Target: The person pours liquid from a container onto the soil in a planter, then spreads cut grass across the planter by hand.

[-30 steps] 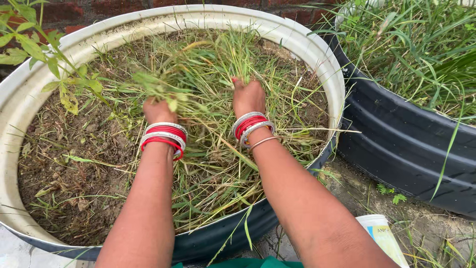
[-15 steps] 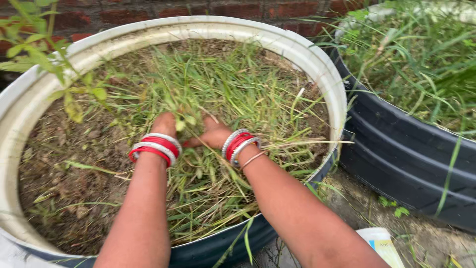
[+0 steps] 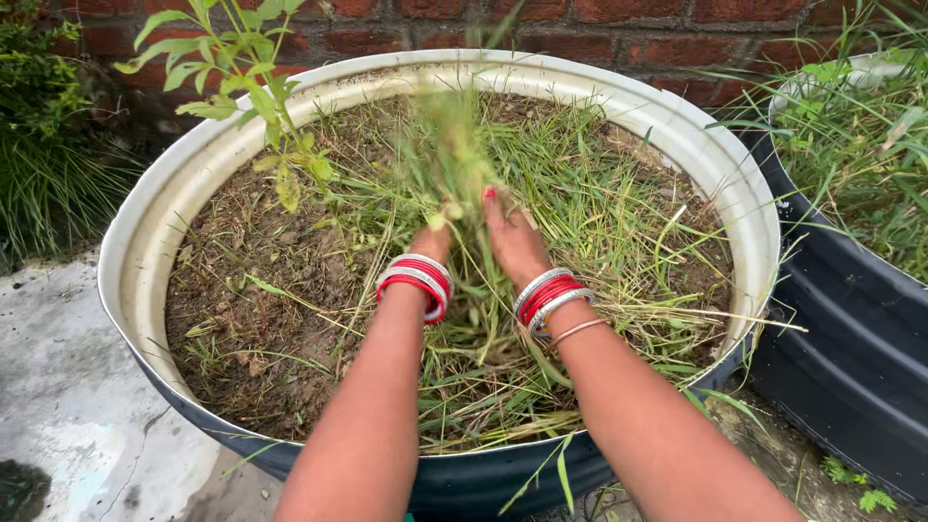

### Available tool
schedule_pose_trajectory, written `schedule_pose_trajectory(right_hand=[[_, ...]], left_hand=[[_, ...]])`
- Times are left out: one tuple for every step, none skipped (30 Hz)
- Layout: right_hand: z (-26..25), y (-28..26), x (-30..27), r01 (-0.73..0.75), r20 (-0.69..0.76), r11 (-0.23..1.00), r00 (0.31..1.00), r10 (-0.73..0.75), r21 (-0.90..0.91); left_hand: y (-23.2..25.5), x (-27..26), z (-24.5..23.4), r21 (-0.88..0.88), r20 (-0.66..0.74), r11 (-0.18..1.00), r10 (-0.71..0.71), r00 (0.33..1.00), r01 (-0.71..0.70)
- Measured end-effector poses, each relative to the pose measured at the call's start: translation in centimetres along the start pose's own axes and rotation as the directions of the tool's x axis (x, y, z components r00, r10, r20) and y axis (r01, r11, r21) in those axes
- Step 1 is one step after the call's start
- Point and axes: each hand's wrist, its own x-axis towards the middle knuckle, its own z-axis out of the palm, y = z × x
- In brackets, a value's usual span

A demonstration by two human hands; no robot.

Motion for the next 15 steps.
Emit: schedule_pose_trajectory(right_hand=[[0.7,0.9,0.4,0.283,-0.048,0.943,0.959,-0.279,0.175],[1.2,1.6,0.8,0.285,-0.048,0.942,0.958,-0.281,0.175],[1.6,2.1,1.1,0.119,0.067,0.988,0.99,-0.126,0.099],[1.8,2.2,1.2,-0.044,0.168,0.999,0.985,0.042,0.005],[1.7,2.2,1.2,-0.044,0.166,0.999,0.985,0.042,0.006],[1.1,1.9,1.1,0.032,0.062,0.997,0.998,-0.028,-0.064],[0.4,1.4,0.9,0.1,-0.038,0.985,0.994,-0.106,-0.143],[-0.7,0.7,0.6,0.1,-0.046,0.984,0.993,-0.108,-0.145],[-2.1,0.3,0.0,-0.057,-0.117,0.989,0.992,0.042,-0.134],[-3.2,-0.1,-0.4,-0.212,-0.184,0.971,0.964,0.19,-0.109],[-4.2,-0.3,-0.5,-0.211,-0.194,0.972,0.963,0.188,-0.108],[-5.5,0.1,-0.5,-0.206,-0.368,0.945,0.924,0.103,-0.254],[-6.2,0.8,-0.3,-0.223,-0.513,0.891,0.858,-0.013,-0.395],[-6.4,1.7,0.0,-0.235,-0.531,0.887,0.847,-0.013,-0.397],[-6.4,2.8,0.4,-0.354,-0.371,0.855,0.905,0.211,-0.379]], left_hand=[[-0.7,1.9,1.5,0.015,0.024,0.991,0.134,0.991,-0.134],[-1.4,3.4,2.4,0.027,0.052,0.964,0.263,0.963,-0.265],[-2.1,4.5,2.6,0.027,0.05,0.963,0.265,0.963,-0.267],[-2.8,5.1,2.3,0.167,0.046,0.936,0.306,0.951,-0.309],[-3.5,5.2,1.8,0.304,0.047,0.889,0.346,0.937,-0.344],[-3.5,5.2,1.5,0.431,0.057,0.82,0.392,0.918,-0.377],[-3.4,4.9,1.3,0.549,0.072,0.733,0.436,0.897,-0.401],[-3.2,4.4,1.0,0.656,0.091,0.632,0.477,0.874,-0.413],[-2.8,3.7,0.8,0.654,0.094,0.629,0.484,0.87,-0.421],[-2.5,2.9,0.5,0.301,-0.154,0.932,0.257,0.954,-0.202],[-2.0,2.0,0.2,-0.156,-0.269,0.987,-0.07,0.96,0.028],[-1.5,1.3,-0.6,-0.173,-0.277,0.985,-0.071,0.958,0.023],[-0.9,0.5,-1.7,-0.191,-0.285,0.981,-0.073,0.956,0.018],[0.0,-0.6,-2.0,-0.191,-0.269,0.982,-0.058,0.961,0.006],[0.8,-1.8,-2.4,-0.168,-0.26,0.986,-0.059,0.964,0.015]])
